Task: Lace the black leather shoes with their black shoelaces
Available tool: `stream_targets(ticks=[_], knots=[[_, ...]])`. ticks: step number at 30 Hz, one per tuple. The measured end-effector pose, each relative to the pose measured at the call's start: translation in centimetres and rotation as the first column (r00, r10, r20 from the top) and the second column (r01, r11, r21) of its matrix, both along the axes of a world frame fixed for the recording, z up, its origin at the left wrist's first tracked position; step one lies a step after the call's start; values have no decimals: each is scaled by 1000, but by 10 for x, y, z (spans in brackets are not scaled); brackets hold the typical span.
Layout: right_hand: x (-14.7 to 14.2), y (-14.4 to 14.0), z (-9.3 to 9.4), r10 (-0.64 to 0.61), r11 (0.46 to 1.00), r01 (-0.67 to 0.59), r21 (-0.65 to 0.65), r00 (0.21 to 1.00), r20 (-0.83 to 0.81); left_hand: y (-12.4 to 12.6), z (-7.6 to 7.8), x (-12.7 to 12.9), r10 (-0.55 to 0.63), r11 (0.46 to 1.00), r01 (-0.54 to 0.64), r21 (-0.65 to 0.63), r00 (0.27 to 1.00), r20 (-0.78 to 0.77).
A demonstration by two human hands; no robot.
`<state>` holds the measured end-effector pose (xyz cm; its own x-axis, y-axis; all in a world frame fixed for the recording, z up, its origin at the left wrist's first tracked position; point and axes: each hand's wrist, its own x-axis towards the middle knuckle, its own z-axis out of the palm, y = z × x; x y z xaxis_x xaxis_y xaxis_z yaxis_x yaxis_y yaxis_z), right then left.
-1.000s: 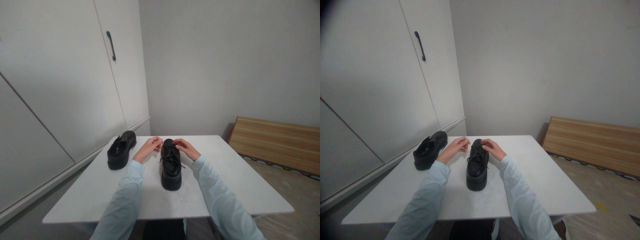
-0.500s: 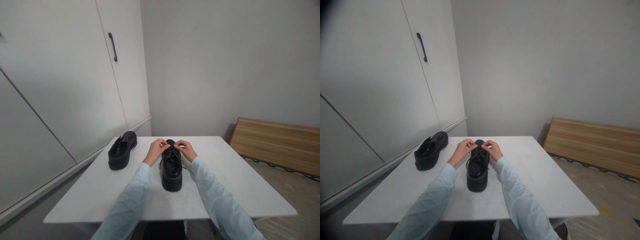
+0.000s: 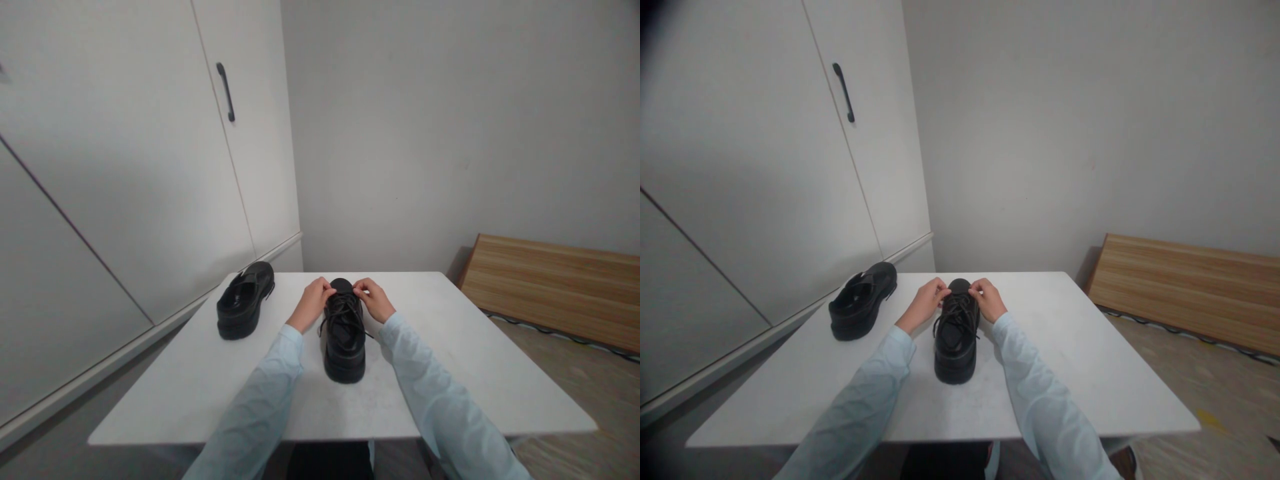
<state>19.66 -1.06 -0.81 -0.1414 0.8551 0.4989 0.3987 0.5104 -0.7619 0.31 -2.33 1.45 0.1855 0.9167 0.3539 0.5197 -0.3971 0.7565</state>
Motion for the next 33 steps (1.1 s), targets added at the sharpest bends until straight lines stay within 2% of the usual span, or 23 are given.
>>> stream_targets(ticks=[7,14,21,28,33], knots=[[5,-1,0,-67,993,51,102,985,160,1,0,-6,18,999,-20,-44,999,-38],[6,-5,4,-114,993,100,65,958,261,6,-6,-11,33,997,-39,-74,997,-72],[6,-7,5,-191,981,193,22,941,278,0,-1,-8,48,987,-50,-150,999,-20],[8,-10,12,-171,982,183,-45,965,197,-2,6,-8,6,995,7,102,992,-125],[3,-13,16,-142,989,145,-40,987,80,-3,12,-8,-24,988,45,147,990,-137]])
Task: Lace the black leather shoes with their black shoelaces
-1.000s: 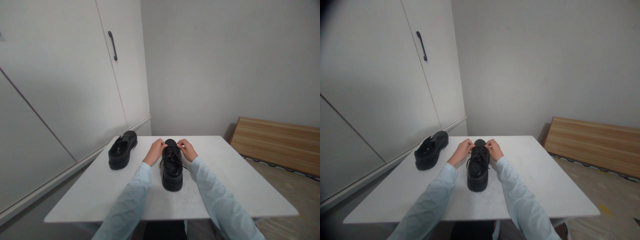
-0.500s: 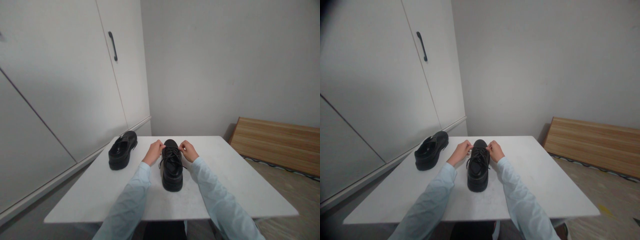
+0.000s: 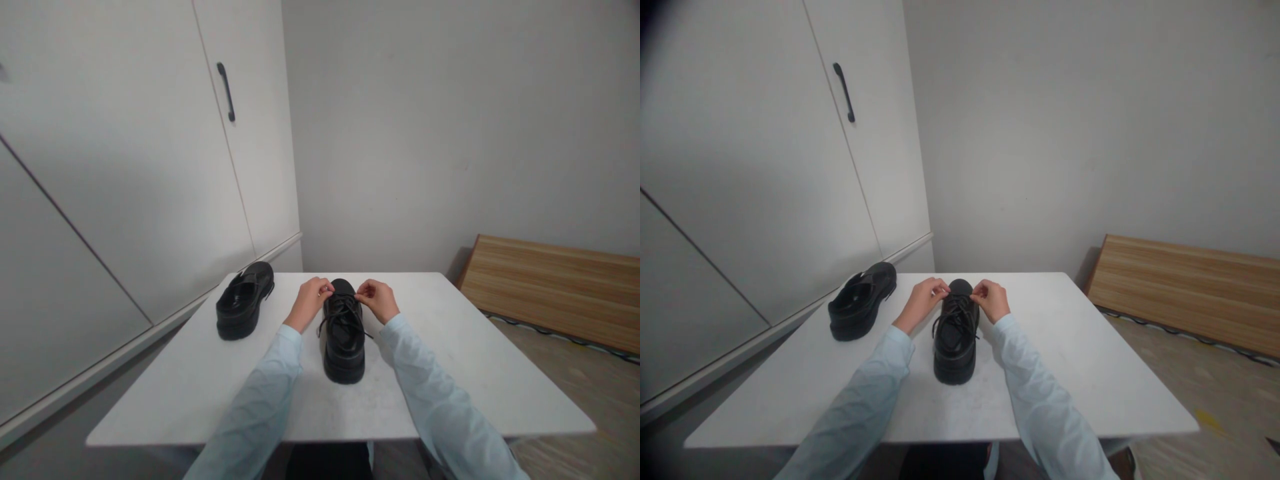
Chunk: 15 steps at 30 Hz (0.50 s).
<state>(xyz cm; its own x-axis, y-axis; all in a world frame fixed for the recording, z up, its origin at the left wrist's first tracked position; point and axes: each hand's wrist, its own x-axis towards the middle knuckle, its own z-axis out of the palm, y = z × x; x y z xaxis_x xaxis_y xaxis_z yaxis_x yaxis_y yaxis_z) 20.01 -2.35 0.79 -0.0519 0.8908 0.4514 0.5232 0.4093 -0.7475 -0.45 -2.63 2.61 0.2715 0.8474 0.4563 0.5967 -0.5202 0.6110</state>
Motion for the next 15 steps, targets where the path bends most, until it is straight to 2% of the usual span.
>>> stream_targets(ticks=[2,7,12,15], knots=[[-1,-1,2,37,999,-37,14,999,0,0,1,-1,-34,999,34,21,999,-15],[-2,-5,8,125,990,-135,47,977,175,-2,4,-4,-96,993,100,56,993,-68],[-7,-12,15,135,983,-163,83,953,272,-7,10,-2,-55,998,57,11,990,-133],[-11,-15,17,148,978,-185,92,938,313,-10,13,-1,-31,999,39,30,975,-219]])
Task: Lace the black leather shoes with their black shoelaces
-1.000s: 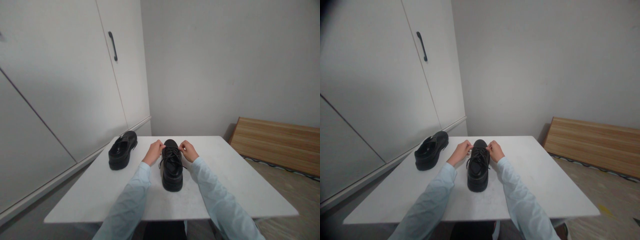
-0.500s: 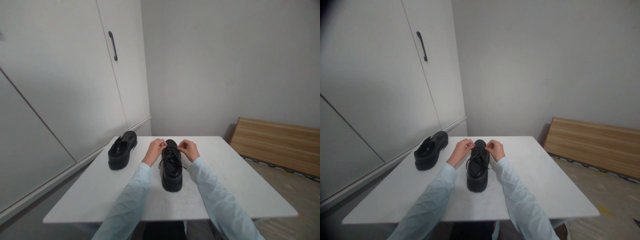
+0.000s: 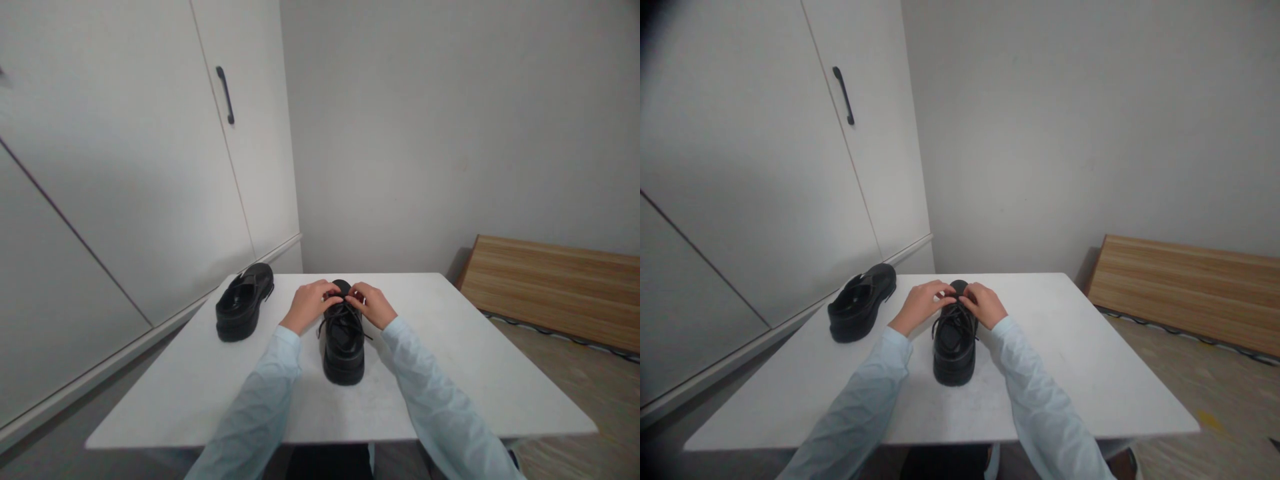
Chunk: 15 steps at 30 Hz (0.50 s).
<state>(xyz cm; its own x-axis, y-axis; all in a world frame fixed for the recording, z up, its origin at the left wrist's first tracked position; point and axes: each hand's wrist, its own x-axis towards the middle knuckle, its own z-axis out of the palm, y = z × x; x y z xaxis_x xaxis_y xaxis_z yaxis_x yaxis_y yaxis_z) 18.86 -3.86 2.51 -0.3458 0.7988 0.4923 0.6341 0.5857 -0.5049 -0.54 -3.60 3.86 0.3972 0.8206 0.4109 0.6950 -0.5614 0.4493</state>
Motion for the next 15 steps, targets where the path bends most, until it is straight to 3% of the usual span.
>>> stream_targets(ticks=[15], knots=[[-1,5,-10,-26,999,23,32,996,88,-2,-1,3,-21,992,30,126,997,-74]])
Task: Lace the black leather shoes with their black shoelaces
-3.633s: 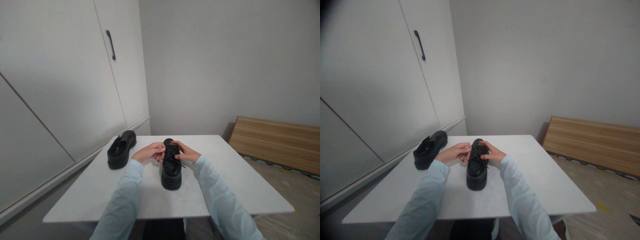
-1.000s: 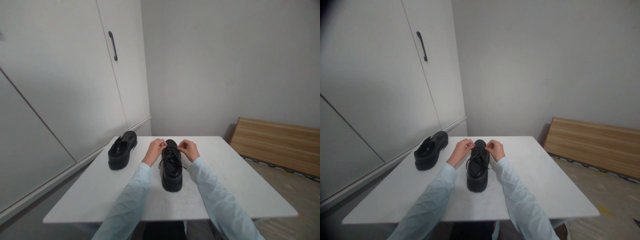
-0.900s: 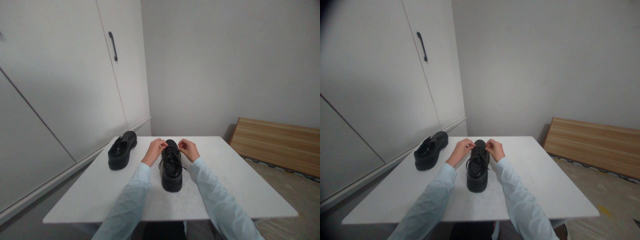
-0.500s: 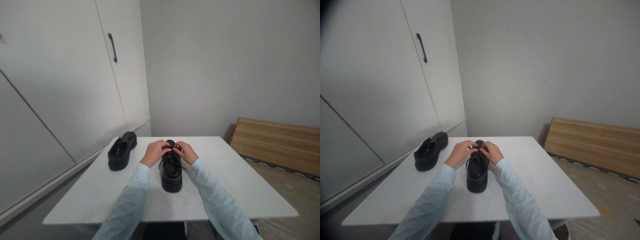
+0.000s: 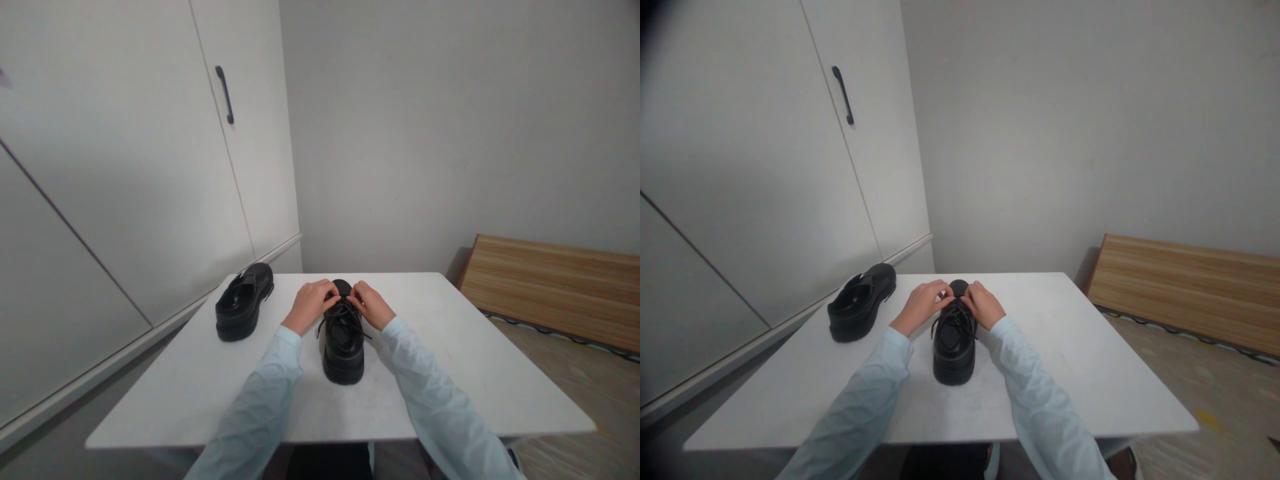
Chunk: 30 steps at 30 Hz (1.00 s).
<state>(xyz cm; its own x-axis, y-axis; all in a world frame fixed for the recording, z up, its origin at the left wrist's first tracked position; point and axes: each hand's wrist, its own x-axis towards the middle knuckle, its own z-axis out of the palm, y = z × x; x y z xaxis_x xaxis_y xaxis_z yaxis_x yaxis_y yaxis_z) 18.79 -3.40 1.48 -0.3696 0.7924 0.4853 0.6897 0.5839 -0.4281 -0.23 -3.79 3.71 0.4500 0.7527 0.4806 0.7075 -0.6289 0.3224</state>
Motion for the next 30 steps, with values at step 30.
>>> stream_targets(ticks=[30], knots=[[-4,-5,9,-104,862,-273,-427,728,-677,4,-8,6,54,868,214,-449,856,513]])
